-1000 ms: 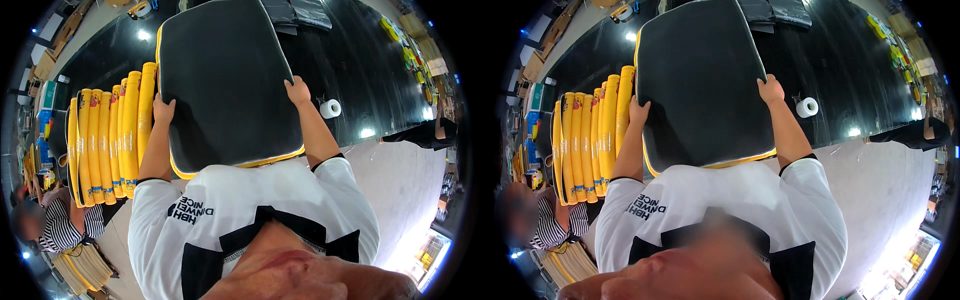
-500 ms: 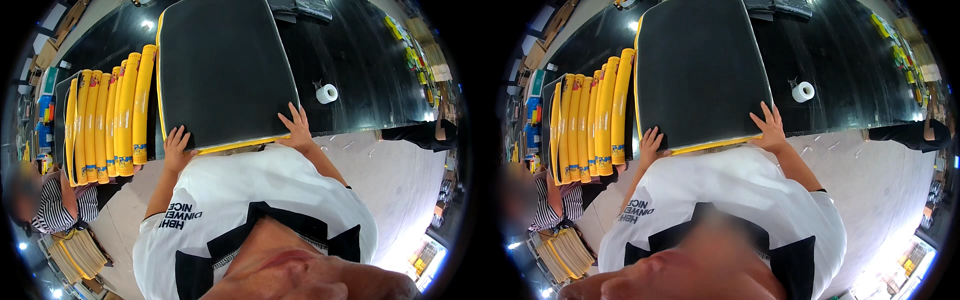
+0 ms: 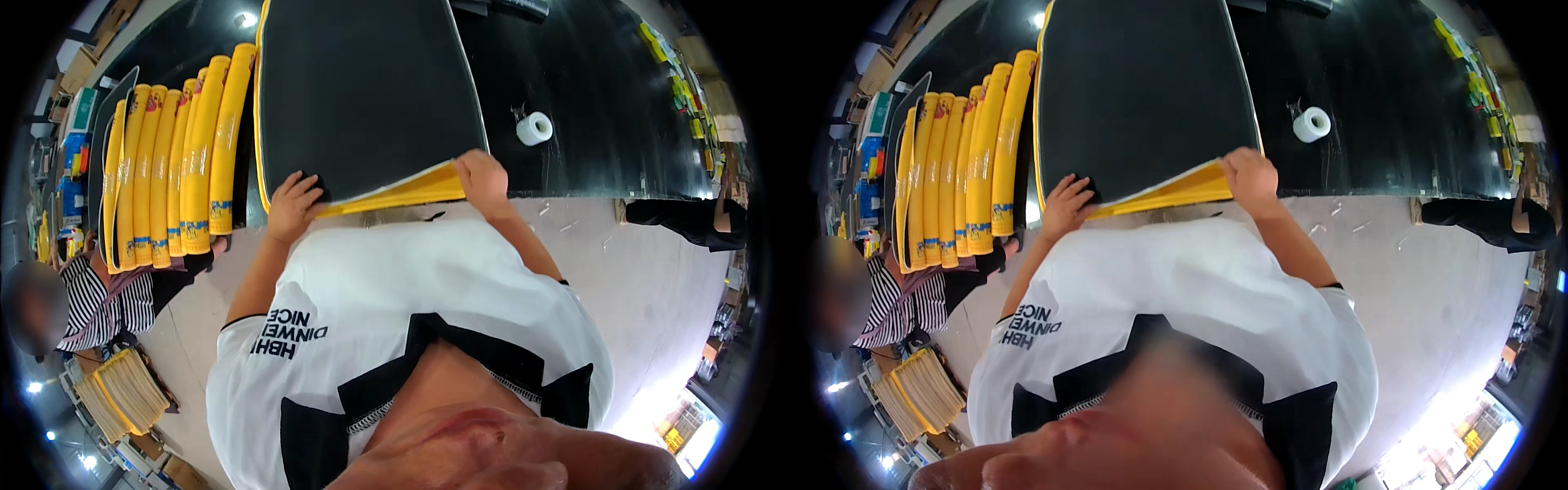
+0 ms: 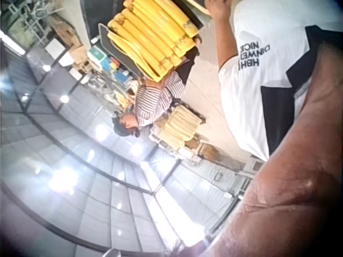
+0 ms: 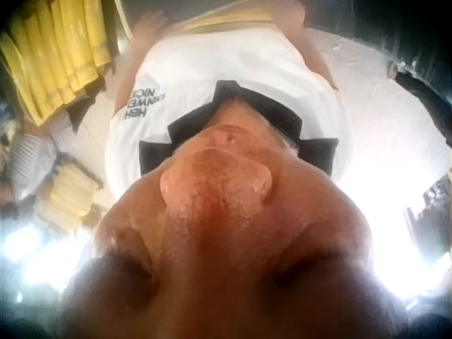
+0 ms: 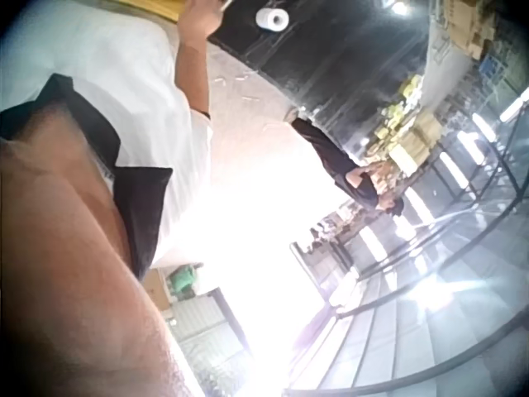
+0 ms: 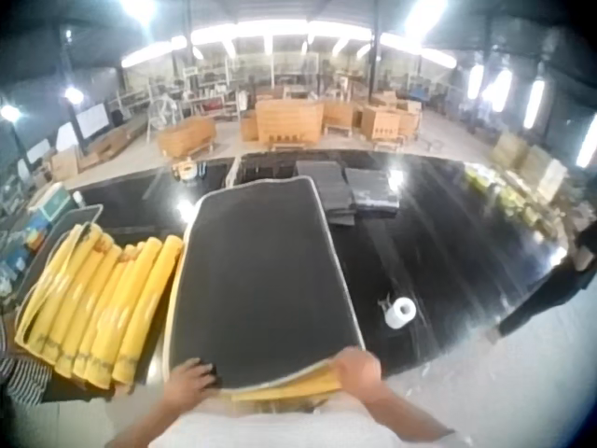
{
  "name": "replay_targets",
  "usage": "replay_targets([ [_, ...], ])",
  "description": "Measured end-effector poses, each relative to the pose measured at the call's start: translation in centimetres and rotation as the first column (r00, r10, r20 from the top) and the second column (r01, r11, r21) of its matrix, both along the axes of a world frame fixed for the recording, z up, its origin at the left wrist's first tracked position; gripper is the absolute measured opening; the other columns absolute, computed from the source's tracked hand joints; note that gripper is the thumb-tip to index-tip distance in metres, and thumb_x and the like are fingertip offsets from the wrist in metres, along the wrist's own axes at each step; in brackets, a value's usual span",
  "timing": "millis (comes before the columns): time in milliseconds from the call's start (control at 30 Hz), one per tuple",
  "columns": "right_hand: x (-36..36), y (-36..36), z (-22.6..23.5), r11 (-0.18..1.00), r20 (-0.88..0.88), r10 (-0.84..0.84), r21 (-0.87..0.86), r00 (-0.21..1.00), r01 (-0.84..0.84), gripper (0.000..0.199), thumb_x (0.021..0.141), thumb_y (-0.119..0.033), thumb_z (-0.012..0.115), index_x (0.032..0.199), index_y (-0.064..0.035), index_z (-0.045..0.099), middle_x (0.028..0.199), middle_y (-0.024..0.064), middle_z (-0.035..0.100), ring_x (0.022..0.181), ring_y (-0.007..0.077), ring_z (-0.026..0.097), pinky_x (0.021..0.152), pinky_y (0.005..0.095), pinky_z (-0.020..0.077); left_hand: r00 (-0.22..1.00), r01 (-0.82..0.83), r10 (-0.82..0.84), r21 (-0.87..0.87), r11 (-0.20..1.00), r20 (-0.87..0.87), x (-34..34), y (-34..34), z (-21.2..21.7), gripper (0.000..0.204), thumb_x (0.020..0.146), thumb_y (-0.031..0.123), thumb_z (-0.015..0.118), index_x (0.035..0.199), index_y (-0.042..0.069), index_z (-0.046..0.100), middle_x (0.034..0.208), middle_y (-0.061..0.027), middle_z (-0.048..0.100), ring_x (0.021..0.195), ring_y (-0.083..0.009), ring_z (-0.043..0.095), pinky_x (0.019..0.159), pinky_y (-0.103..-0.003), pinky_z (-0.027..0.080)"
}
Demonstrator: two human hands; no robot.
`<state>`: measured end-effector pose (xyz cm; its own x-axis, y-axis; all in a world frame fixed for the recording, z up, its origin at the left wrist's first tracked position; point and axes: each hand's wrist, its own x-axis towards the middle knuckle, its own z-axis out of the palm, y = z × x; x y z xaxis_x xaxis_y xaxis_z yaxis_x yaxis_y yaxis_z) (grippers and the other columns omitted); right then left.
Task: The person assembles foam products by wrapping a yellow foam cover around a black foam base, securing it with tape from a roll, and smoothing it by hand.
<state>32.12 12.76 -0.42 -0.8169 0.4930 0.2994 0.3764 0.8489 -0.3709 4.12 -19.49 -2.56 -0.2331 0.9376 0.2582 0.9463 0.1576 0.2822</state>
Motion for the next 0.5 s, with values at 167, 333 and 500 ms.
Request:
replay_targets([
  [167,-2.7,1.3,1.5,0.982,0.197,-0.148,-0.089,0.969,0.168,0.029,0.099,-0.032,0.058,0.088,-0.0078,0.070,0.086,0.0079,0.069,0.080,0.0293,0.068,0.070,0.0400,0.0541,0.912,-0.393,0.401,0.094,0.915,-0.092,1.1,1.5,2.0,0.013,0.089,0.024,0.068,0.087,0.013,0.073,0.090,-0.0034,0.074,0.096,-0.0262,0.067,0.089,-0.044,0.049],
  [333,-4.3,0.8,0.7,0.981,0.048,0.024,0.189,0.999,-0.033,0.022,0.100,-0.027,0.058,0.111,-0.0146,0.071,0.114,0.0036,0.067,0.109,0.0244,0.062,0.099,0.0444,0.0450,0.836,-0.510,0.517,0.085,0.856,-0.183,-0.6,4.6,0.4,0.017,0.091,0.027,0.067,0.085,0.013,0.074,0.087,-0.0036,0.074,0.094,-0.0263,0.066,0.094,-0.044,0.045],
  [500,-5.3,-2.8,0.3,0.772,0.116,0.440,0.459,0.891,-0.440,0.035,0.099,-0.024,0.057,0.133,-0.0205,0.063,0.138,0.0005,0.058,0.130,0.0241,0.050,0.113,0.0446,0.0335,0.874,-0.472,0.464,-0.025,0.881,-0.142,-2.9,4.9,-1.3,0.019,0.089,0.030,0.068,0.085,0.013,0.076,0.085,-0.0039,0.074,0.092,-0.0266,0.067,0.093,-0.044,0.044],
])
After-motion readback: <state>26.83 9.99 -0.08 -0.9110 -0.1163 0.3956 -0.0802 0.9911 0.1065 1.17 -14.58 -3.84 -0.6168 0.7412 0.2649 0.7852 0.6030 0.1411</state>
